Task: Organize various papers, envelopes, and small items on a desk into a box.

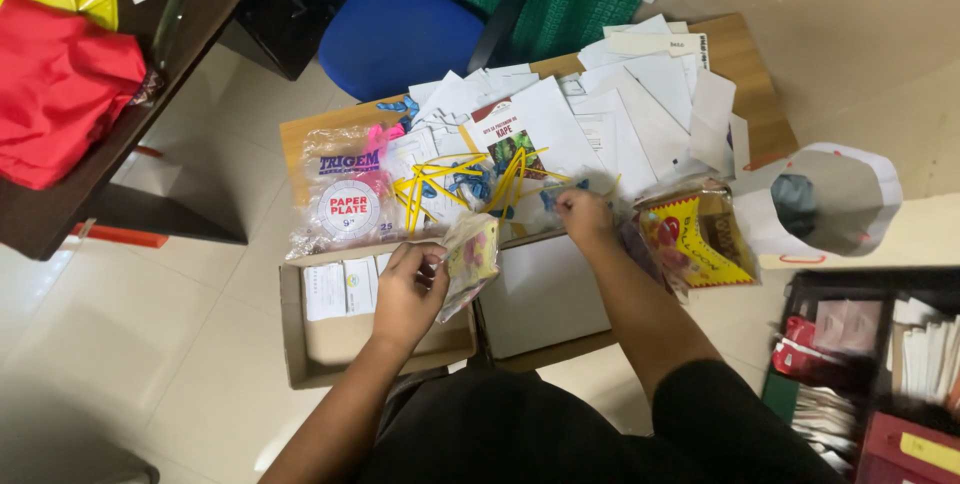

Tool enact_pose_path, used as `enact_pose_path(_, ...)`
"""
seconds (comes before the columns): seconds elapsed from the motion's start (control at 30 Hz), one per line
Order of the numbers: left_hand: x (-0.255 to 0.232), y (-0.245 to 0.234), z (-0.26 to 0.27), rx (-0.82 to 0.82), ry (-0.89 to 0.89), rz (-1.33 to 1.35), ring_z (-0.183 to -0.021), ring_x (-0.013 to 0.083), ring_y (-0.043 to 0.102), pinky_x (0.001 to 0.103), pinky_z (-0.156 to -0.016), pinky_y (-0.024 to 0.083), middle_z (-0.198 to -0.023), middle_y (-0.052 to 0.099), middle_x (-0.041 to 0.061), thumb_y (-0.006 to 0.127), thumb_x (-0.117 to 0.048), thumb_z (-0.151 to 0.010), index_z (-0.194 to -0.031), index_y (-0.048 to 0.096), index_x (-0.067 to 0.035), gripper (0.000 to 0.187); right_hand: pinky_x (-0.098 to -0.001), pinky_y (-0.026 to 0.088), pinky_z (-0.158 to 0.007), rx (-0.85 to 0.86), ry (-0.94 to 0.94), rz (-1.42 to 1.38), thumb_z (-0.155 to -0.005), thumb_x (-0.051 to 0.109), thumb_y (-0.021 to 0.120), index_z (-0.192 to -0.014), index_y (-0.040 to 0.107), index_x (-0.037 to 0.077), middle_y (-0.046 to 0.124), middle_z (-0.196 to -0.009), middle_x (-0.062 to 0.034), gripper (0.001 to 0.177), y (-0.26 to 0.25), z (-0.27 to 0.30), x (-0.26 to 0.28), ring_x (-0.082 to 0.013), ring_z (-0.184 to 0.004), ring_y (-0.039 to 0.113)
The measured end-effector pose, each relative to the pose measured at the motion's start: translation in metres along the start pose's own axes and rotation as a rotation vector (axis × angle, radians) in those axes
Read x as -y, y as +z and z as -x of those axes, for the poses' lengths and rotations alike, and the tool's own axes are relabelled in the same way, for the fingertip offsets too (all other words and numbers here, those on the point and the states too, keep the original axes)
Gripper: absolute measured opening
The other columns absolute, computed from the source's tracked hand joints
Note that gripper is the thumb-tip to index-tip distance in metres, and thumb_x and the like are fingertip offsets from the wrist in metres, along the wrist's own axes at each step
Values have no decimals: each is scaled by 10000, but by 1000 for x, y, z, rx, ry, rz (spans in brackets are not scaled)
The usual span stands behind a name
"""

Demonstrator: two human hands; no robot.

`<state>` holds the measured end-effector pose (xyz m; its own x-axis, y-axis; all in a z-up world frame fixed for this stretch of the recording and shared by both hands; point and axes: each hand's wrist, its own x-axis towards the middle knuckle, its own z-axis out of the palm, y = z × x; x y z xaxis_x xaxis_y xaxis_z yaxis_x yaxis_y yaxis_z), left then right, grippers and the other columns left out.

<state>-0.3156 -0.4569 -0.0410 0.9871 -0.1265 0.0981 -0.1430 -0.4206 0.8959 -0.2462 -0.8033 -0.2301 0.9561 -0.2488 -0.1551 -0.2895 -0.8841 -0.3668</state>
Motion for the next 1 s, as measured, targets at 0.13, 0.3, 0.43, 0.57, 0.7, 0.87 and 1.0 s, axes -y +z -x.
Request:
enact_pose_path(0.13, 2, -6, -5, 10, 48, 33, -663, 150, 666, 272, -572, 556, -886, 653, 76, 732, -24, -849, -1010, 685, -30, 168, -344, 568, -752, -249, -126, -635, -846, 188, 840, -924, 741, 108, 769, -886, -62, 149, -4, 17, 10, -181, -818, 730)
enact_pose_path(0.3, 7, -8, -9, 38, 40, 89, -666, 138, 671, 270, -560, 552, -910, 666, 70, 730, -27, -844, -989, 696, -27, 149, -308, 533, -664, 44, 387, -1742, -882, 181, 782, -1027, 662, 148, 701, -852, 17, 192, -60, 69, 58, -105, -705, 617)
enact_pose_path(0.43, 10, -7, -12, 80, 45, 114, -653, 135, 667, 263, -567, 566, -923, 676, 70, 740, -29, -841, -988, 698, -26, 153, -290, 518, -704, 67, 101, -1659, -911, 155, 790, -1015, 694, 114, 706, -872, 4, 147, -76, 109, 103, -106, -742, 622)
enact_pose_path(0.57, 11, -7, -13, 103, 86, 119, -663, 138, 663, 265, -551, 553, -912, 662, 82, 740, -14, -818, -1005, 698, -29, 192, -355, 451, -738, -79, -437, -757, -849, 149, 823, -921, 719, 115, 700, -873, -9, 132, -114, 137, 171, -176, -788, 574)
enact_pose_path(0.7, 9, -13, -13, 84, 145, 99, -677, 139, 655, 265, -554, 540, -914, 670, 77, 746, -9, -815, -1011, 699, -33, 204, -398, 476, -847, -246, -822, -321, -785, 162, 827, -908, 750, 141, 719, -934, -7, 146, -123, 145, 198, -268, -925, 613)
enact_pose_path(0.87, 13, -18, -13, 97, 77, 120, -646, 125, 651, 256, -532, 536, -915, 673, 70, 751, -29, -835, -995, 699, -36, 168, -420, 478, -867, -281, -894, -262, -801, 116, 803, -971, 767, 130, 726, -984, 0, 174, -118, 139, 197, -254, -942, 623)
enact_pose_path(1.0, 19, -17, -10, 72, 39, 136, -634, 110, 649, 255, -534, 530, -918, 673, 67, 750, -31, -840, -1004, 710, -35, 169, -329, 526, -795, -451, -660, -717, -842, -38, 686, -1015, 714, 76, 696, -1032, -66, 209, -90, 111, 155, -183, -888, 647)
